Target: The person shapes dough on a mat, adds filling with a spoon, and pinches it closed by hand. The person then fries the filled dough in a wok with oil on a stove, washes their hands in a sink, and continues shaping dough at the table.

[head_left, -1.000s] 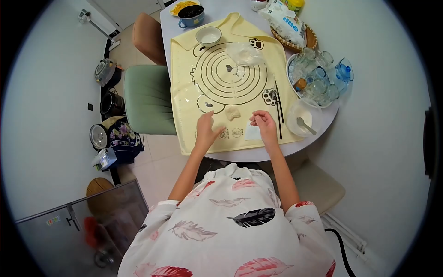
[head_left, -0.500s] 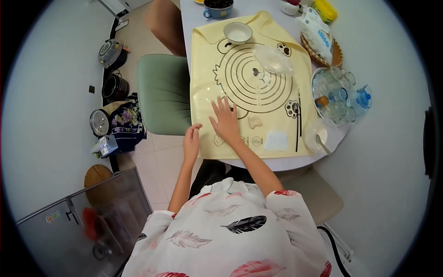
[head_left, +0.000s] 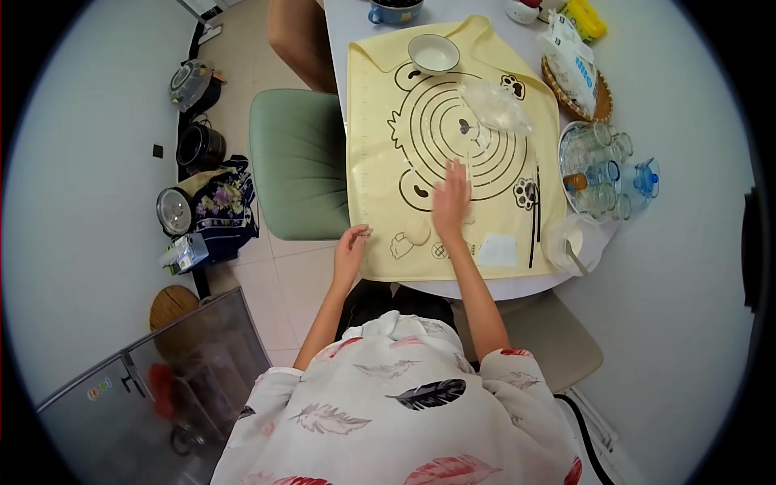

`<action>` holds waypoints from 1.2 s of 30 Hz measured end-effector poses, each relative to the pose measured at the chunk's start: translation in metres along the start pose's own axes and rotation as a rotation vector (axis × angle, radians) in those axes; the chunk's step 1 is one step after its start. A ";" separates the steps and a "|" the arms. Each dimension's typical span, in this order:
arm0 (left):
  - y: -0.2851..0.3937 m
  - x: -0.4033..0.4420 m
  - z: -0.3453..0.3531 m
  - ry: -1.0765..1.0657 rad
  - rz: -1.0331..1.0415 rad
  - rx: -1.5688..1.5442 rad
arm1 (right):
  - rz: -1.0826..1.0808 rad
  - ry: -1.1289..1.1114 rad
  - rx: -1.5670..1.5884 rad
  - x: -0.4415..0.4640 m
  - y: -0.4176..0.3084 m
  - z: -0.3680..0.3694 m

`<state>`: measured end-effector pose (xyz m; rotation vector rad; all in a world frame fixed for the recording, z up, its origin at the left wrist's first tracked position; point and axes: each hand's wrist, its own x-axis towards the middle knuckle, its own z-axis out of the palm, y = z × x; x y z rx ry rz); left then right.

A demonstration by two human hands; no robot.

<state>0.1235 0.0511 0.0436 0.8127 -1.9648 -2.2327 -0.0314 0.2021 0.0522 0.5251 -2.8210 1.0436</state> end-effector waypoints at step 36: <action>-0.011 -0.021 0.000 0.126 -0.166 -0.080 | -0.222 -0.212 -0.285 -0.033 -0.004 0.021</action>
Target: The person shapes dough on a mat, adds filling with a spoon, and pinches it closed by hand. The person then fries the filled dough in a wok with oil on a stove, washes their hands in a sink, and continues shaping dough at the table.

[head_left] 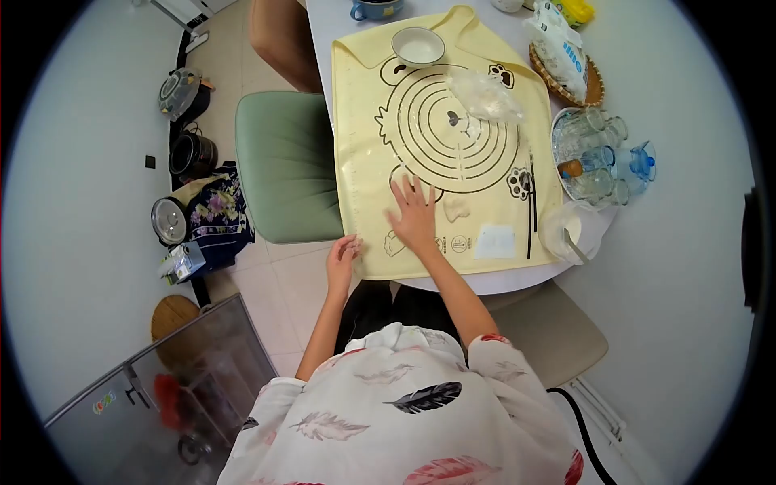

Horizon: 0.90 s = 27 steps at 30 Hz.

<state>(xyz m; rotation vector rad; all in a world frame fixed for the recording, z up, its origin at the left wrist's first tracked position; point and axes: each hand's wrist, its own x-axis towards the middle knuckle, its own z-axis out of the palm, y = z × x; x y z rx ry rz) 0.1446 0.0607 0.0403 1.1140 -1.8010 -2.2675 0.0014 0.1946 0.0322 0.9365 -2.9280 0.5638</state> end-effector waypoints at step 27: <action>-0.005 -0.010 0.007 -0.095 -0.001 -0.030 | 0.263 0.131 1.041 -0.007 0.033 -0.017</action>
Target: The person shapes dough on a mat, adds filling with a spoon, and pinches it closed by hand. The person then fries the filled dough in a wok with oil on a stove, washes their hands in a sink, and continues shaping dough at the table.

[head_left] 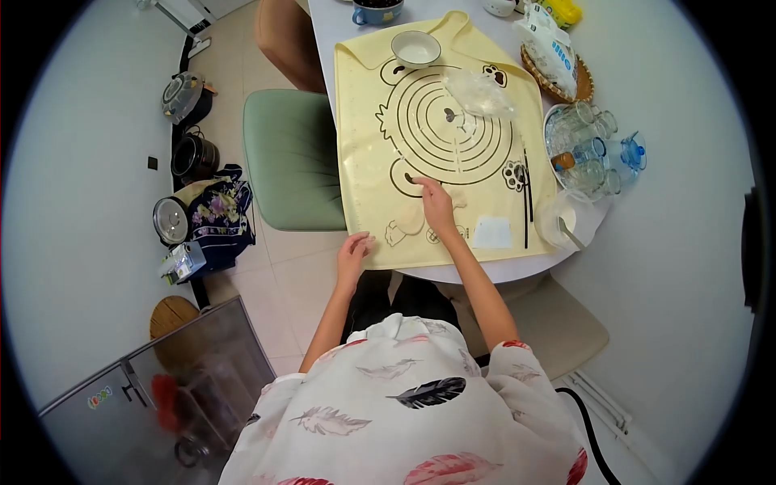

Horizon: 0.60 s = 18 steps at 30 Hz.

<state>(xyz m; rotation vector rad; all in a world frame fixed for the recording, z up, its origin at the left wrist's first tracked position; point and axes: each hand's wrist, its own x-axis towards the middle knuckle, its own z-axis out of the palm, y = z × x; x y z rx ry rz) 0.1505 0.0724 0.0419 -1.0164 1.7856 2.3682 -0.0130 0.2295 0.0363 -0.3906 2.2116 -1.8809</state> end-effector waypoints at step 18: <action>-0.007 0.008 0.034 -0.354 -0.463 -0.198 | -0.253 -0.397 -0.786 -0.022 -0.005 0.012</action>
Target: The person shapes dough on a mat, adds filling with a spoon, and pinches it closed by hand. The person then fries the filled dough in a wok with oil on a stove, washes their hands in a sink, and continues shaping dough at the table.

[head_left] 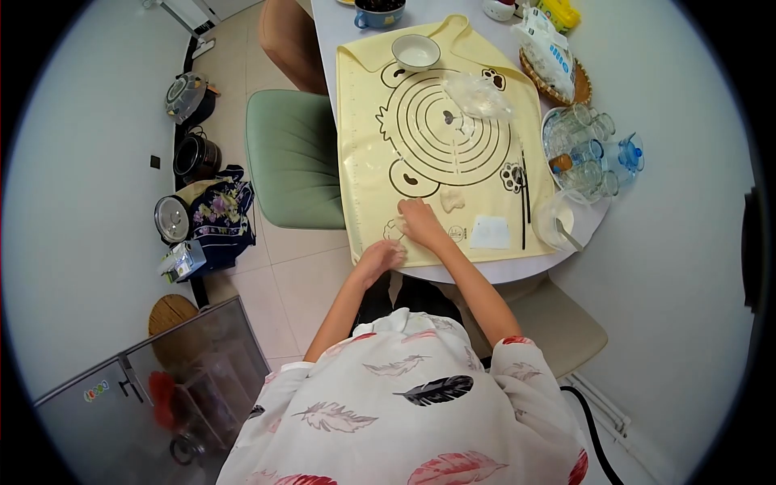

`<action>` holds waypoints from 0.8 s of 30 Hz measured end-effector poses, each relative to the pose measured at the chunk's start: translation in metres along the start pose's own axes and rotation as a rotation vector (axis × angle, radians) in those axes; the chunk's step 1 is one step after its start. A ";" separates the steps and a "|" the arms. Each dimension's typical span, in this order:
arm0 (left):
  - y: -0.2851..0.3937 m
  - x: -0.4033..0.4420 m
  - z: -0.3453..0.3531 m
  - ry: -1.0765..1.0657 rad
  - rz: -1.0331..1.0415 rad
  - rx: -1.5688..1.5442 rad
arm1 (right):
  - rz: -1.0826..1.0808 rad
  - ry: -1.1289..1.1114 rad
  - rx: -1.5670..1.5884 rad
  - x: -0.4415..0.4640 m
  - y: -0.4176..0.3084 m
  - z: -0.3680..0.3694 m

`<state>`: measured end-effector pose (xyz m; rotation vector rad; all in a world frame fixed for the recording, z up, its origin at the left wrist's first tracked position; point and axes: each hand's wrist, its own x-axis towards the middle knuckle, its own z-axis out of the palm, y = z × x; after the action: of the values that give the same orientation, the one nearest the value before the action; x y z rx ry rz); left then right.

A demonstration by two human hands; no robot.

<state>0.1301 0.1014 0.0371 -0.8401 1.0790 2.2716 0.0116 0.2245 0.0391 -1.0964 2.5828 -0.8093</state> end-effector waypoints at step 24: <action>-0.015 0.029 -0.002 0.000 -0.023 -0.060 | -0.130 0.047 0.274 -0.097 -0.044 -0.038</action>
<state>0.1204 0.1132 0.0083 -0.8718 1.0001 2.2951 0.0906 0.2844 0.0946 -1.1800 2.3632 -1.1907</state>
